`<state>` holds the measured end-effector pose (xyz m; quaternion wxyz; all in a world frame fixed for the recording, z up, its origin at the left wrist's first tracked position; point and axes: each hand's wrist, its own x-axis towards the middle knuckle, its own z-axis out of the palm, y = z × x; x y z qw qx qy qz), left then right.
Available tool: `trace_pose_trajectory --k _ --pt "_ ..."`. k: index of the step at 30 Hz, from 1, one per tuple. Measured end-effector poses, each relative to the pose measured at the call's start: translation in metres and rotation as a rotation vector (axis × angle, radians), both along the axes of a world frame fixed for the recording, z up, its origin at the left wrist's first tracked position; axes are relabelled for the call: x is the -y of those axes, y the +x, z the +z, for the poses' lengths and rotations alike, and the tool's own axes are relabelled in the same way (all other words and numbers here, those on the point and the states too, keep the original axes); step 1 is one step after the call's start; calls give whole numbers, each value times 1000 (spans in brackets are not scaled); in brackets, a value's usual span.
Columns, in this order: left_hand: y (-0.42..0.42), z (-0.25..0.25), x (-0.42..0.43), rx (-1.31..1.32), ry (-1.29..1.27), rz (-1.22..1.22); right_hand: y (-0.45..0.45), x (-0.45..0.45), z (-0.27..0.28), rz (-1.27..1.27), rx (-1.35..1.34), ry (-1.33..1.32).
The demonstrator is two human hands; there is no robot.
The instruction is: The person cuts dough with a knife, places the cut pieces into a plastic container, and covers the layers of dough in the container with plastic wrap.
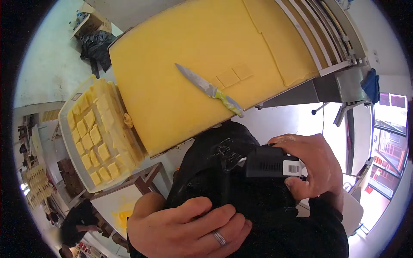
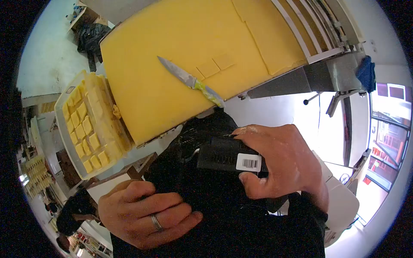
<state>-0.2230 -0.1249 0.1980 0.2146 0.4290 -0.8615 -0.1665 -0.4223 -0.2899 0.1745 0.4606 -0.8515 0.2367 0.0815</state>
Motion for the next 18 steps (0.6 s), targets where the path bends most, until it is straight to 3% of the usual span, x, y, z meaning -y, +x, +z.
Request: trace_pose_trajectory --k 11,15,18 --pt "-1 -6 1 -46 -27 -7 -7 4 -5 157 61 35" --pt "-1 -8 1 -55 -54 -18 -9 3 -7 212 102 -62" --pt "-2 -9 0 -58 -75 -17 -9 7 -3 129 37 87"
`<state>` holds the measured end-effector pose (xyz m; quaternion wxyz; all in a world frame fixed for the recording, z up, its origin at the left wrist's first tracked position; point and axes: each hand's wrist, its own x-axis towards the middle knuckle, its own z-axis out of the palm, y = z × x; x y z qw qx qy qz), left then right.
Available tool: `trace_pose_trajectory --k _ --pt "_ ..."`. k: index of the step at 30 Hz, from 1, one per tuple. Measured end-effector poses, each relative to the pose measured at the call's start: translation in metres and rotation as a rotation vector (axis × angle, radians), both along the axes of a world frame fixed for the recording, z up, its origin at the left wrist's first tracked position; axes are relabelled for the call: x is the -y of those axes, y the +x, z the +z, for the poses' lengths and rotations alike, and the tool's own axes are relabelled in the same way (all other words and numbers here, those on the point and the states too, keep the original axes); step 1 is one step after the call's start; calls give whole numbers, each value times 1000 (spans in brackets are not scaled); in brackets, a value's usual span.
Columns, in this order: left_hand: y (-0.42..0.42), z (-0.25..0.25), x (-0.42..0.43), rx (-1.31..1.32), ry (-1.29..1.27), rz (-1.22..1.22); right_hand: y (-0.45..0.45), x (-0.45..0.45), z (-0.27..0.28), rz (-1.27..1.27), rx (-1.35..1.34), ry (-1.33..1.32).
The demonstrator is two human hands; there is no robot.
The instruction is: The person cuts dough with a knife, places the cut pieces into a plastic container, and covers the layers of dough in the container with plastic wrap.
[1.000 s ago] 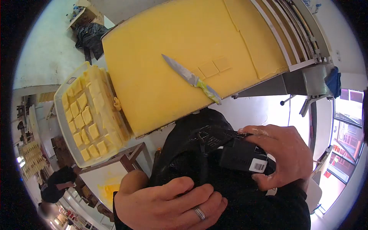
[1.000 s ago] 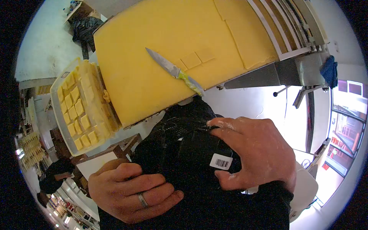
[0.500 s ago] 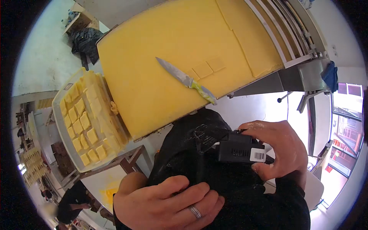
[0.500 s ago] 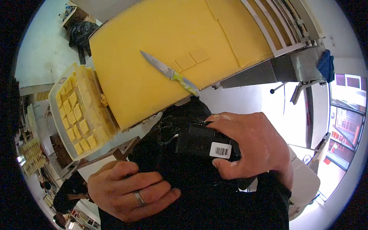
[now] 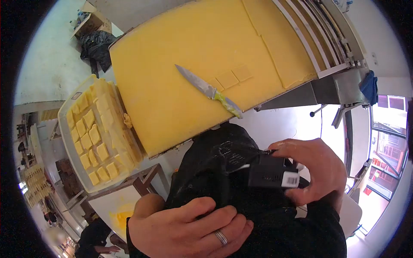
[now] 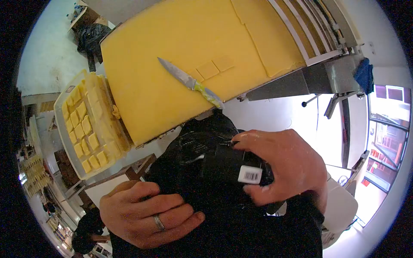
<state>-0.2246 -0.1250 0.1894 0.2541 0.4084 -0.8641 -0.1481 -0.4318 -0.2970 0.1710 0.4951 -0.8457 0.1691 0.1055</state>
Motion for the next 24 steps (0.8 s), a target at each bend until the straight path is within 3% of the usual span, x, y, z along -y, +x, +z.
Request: trace_pose_trajectory --k 4,24 --pt "-1 1 0 -24 23 -11 -6 3 -12 -45 100 -3" --pt "-10 0 1 -44 40 11 -13 4 -33 -197 102 202"
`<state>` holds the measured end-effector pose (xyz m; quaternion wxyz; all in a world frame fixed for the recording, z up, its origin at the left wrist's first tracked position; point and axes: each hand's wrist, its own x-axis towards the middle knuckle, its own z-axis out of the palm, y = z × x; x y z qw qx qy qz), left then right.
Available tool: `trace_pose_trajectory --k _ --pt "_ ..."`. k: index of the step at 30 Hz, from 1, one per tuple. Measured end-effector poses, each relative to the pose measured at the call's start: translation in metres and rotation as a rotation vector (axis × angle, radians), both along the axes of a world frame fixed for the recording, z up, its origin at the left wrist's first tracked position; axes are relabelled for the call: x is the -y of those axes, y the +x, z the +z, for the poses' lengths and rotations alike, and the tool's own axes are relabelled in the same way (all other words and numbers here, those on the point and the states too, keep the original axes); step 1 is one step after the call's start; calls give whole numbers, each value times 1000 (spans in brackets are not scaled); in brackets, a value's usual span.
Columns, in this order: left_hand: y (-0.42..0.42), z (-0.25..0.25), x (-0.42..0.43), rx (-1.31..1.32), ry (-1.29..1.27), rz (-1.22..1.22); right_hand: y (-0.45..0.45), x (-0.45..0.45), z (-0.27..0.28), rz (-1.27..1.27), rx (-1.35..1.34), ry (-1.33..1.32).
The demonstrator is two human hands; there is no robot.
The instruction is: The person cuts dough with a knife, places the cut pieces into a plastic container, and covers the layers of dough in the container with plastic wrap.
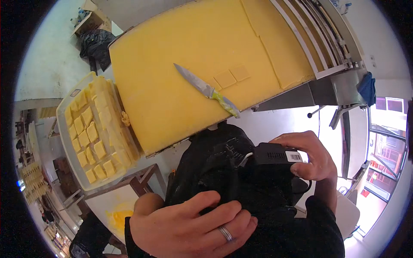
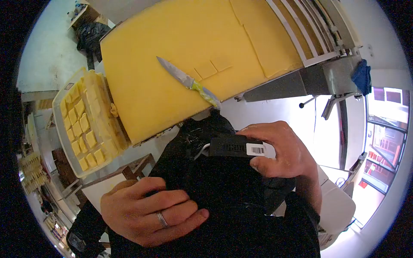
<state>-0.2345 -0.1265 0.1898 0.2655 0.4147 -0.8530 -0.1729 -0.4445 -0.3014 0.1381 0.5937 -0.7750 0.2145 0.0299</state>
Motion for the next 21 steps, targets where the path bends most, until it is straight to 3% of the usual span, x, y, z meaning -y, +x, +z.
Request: trace_pose_trajectory --k 4,21 --pt "-1 0 0 -6 34 0 -3 -3 -1 2 37 -108" --pt "-2 1 1 -8 57 25 -4 -5 5 -69 -64 -85"
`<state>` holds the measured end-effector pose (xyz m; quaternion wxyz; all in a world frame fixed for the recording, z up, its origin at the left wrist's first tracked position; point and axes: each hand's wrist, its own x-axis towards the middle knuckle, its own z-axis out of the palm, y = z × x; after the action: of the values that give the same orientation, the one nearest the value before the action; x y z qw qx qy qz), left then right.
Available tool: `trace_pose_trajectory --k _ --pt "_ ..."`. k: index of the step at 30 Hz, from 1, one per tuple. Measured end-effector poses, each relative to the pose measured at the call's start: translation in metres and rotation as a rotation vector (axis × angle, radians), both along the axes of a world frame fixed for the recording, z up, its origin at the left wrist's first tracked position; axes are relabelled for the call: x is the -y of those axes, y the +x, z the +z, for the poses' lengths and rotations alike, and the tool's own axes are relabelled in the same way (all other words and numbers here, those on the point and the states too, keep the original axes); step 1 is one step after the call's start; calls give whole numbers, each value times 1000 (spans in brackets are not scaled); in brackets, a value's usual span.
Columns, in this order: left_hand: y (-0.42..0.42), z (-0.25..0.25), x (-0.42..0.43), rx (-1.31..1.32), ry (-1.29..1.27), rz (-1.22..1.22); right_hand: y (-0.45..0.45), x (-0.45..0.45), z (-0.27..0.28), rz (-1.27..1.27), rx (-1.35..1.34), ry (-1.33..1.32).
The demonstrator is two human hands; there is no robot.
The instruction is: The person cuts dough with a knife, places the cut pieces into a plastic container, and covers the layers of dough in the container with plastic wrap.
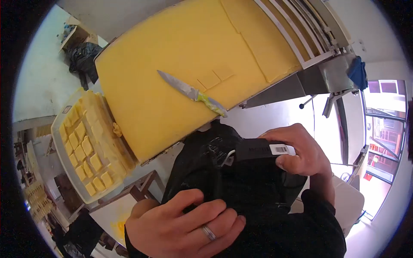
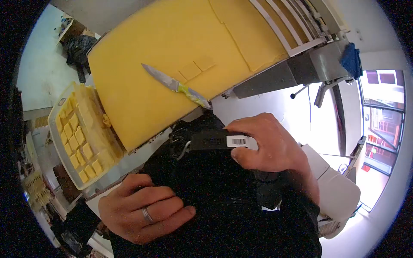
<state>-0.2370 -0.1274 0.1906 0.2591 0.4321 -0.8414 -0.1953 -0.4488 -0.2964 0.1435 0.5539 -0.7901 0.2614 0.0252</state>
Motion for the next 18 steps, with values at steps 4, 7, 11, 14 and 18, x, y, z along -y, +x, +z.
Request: trace_pose_trajectory --k 4,7,11,14,18 --pt "-1 0 -3 22 1 27 2 1 4 -2 -8 25" --pt "-2 -1 -3 37 -15 41 3 2 8 85 -14 11" --pt "-3 1 -2 -3 -16 59 3 -2 18 220 33 -129" --pt "-2 8 3 -6 18 12 4 -7 29 313 42 -232" --pt "-5 6 1 -67 -25 51 4 -9 33 383 40 -252"
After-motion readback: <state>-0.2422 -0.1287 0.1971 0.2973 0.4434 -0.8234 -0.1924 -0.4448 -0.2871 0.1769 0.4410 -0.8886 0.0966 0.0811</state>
